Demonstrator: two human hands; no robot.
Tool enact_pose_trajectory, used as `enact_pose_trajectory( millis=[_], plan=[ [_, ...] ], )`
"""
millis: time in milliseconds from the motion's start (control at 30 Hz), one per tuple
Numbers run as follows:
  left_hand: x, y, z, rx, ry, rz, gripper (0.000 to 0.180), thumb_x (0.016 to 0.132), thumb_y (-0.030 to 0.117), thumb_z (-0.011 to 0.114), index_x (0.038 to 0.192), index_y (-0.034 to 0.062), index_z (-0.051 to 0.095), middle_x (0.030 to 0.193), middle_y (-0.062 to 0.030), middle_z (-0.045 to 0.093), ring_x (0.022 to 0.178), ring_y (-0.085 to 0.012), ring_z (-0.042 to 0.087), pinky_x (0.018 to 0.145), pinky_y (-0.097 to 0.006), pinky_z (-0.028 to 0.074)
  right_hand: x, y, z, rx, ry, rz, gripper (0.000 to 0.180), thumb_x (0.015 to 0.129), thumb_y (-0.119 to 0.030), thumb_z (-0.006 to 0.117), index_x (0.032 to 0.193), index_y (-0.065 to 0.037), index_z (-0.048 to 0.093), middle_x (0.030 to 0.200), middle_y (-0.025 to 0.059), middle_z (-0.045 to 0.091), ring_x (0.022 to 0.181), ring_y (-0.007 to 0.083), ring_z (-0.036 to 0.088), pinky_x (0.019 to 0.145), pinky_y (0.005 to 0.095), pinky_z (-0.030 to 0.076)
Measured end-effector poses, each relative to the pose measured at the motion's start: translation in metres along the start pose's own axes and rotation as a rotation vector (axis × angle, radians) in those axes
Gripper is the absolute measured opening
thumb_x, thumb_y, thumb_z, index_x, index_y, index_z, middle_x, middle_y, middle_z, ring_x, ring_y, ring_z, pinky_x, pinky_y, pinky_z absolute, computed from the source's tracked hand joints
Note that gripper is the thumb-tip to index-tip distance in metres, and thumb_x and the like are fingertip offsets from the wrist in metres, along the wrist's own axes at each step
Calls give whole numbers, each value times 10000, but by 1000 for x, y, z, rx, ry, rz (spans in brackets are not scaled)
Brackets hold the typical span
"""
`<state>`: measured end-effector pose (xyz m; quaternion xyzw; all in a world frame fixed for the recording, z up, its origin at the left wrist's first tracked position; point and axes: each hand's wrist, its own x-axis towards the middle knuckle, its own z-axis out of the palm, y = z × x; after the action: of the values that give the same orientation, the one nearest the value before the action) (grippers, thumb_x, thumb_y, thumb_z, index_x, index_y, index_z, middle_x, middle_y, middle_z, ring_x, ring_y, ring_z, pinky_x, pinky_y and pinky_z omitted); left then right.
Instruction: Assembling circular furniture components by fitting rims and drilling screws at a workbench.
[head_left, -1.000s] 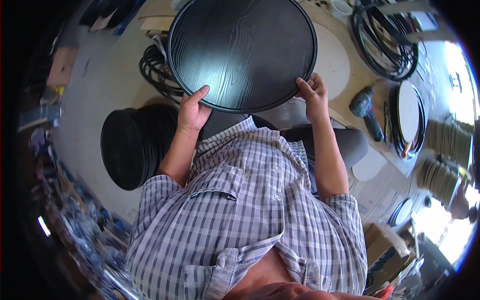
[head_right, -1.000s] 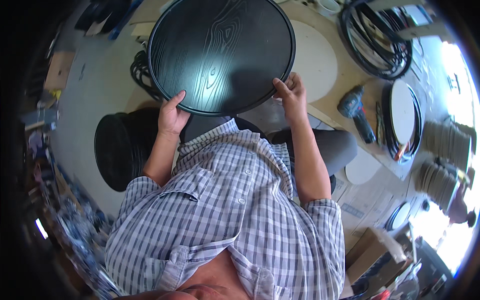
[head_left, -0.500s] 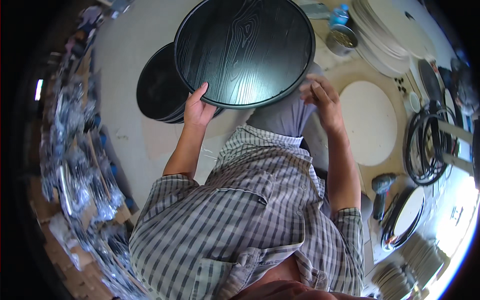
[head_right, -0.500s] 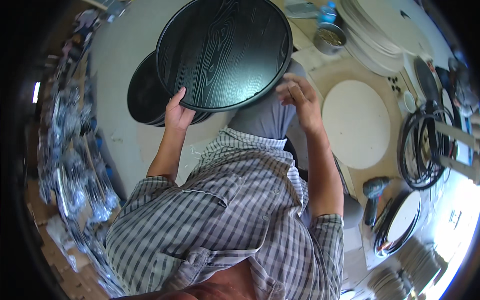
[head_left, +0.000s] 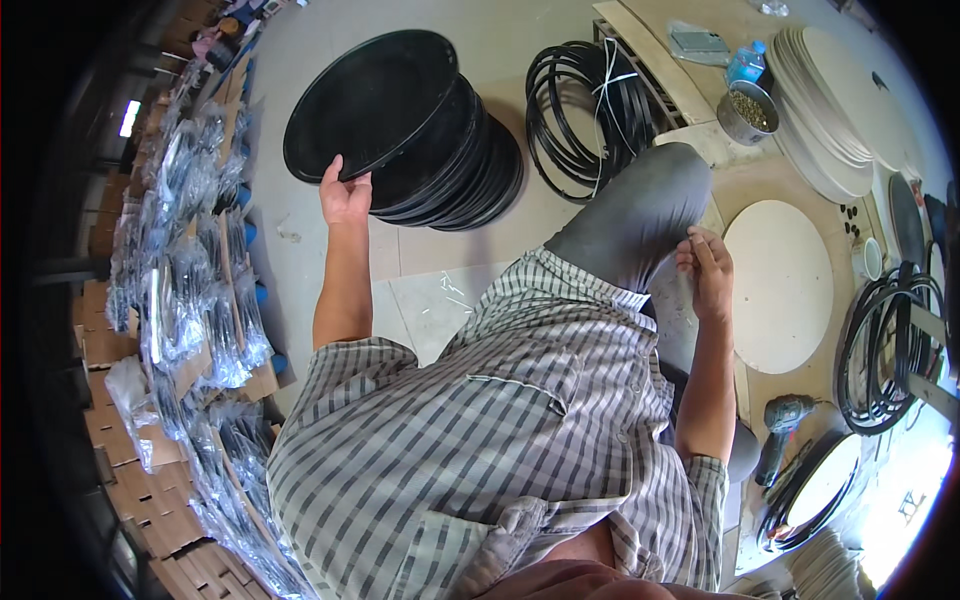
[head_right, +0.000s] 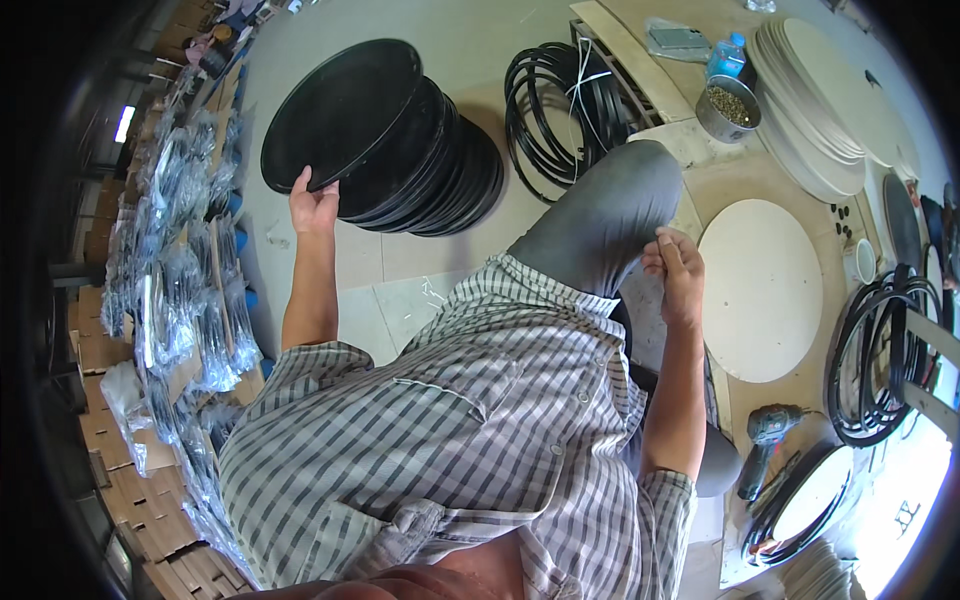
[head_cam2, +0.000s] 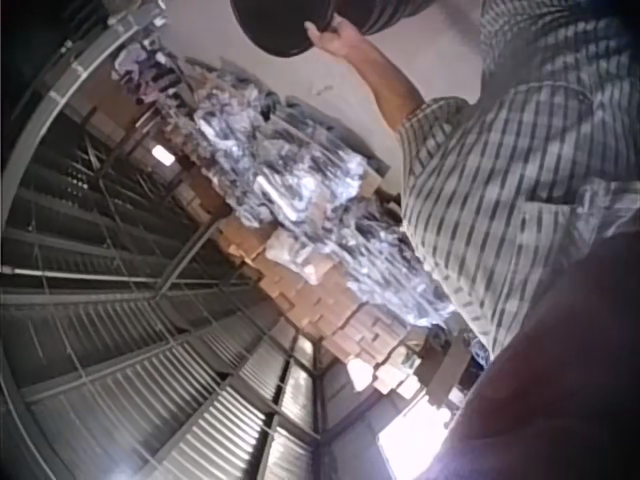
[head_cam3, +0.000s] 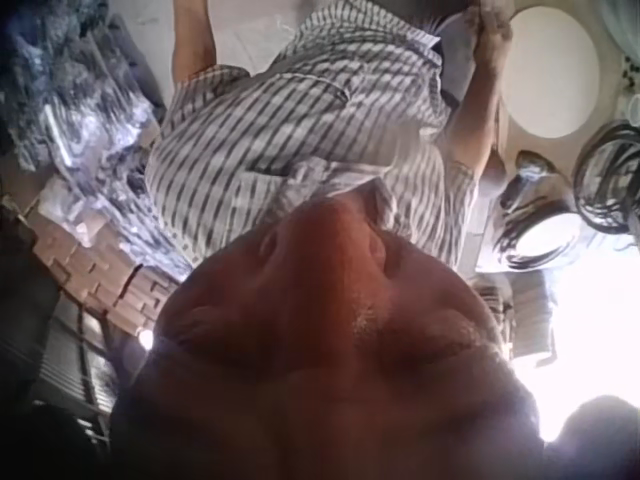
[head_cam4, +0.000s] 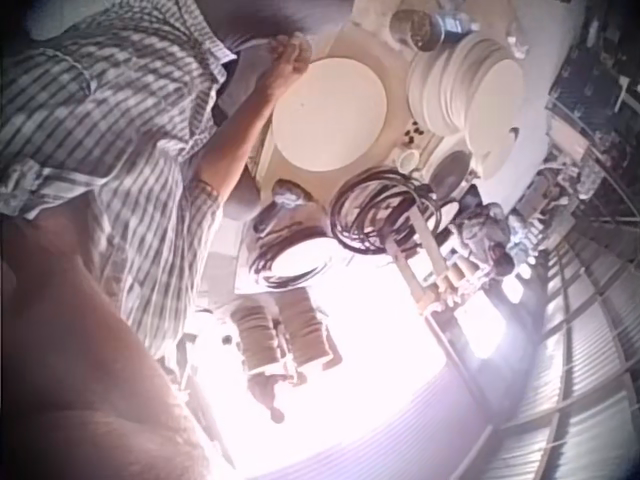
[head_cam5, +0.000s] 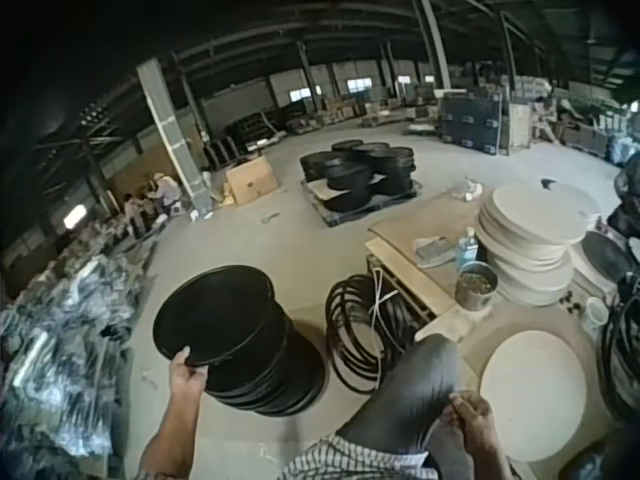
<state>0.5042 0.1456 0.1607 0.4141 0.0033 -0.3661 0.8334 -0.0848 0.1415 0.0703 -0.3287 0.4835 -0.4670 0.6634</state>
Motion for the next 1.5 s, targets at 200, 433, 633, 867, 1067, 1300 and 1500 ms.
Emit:
enact_pose_trajectory(
  millis=[200, 433, 633, 867, 1067, 1300, 1500],
  plan=[
    [30, -10, -38, -85, 97, 3, 258, 928, 19, 640, 1181, -17, 614, 1211, -161, 652, 1137, -341, 630, 1029, -505, 512, -10, 17, -7, 52, 30, 39, 297, 1015, -241, 615, 1186, 2, 618, 883, 53, 665, 751, 119, 619, 680, 249, 497],
    [35, -48, -61, -112, 114, -52, 285, 921, 33, 658, 1202, 3, 625, 1263, -158, 645, 1175, -344, 606, 1074, -533, 471, -19, 30, -20, 82, 65, 74, 282, 1009, -252, 624, 1182, -30, 634, 880, 34, 680, 754, 111, 630, 684, 249, 500],
    [27, -54, -78, 14, 180, -71, 312, 965, 76, 641, 1263, 1, 589, 1318, -167, 619, 1193, -343, 612, 1071, -518, 489, -27, 47, -32, 110, 112, 105, 264, 1003, -253, 630, 1177, -55, 647, 873, 18, 682, 732, 100, 637, 664, 244, 504],
    [27, -19, -97, 671, 137, -468, 352, 1019, 307, 596, 1193, 4, 554, 1096, -185, 689, 951, -311, 711, 806, -433, 623, -35, 64, -37, 90, 150, 141, 263, 990, -251, 647, 1171, -60, 650, 863, 24, 685, 721, 100, 637, 653, 236, 510],
    [40, -22, -120, 882, 131, -441, 518, 950, 502, 665, 1154, 56, 501, 1029, -140, 698, 890, -280, 717, 724, -402, 596, -43, 72, -39, 72, 230, 133, 233, 976, -255, 665, 1126, -76, 669, 861, 31, 692, 727, 107, 646, 662, 243, 525],
    [47, -29, -128, 868, 40, -472, 697, 905, 620, 658, 1215, 33, 445, 1100, -160, 677, 988, -304, 689, 831, -430, 551, -55, 92, -49, 127, 270, 101, 241, 971, -253, 673, 1113, -59, 664, 829, 52, 691, 686, 144, 661, 638, 287, 548],
    [49, -16, -148, 814, 104, -474, 650, 927, 724, 520, 1018, 82, 478, 1086, -167, 691, 956, -291, 688, 800, -408, 557, -54, 107, -46, 180, 219, 126, 274, 978, -270, 680, 1142, -54, 642, 855, 66, 701, 688, 148, 668, 631, 280, 561]
  ],
)
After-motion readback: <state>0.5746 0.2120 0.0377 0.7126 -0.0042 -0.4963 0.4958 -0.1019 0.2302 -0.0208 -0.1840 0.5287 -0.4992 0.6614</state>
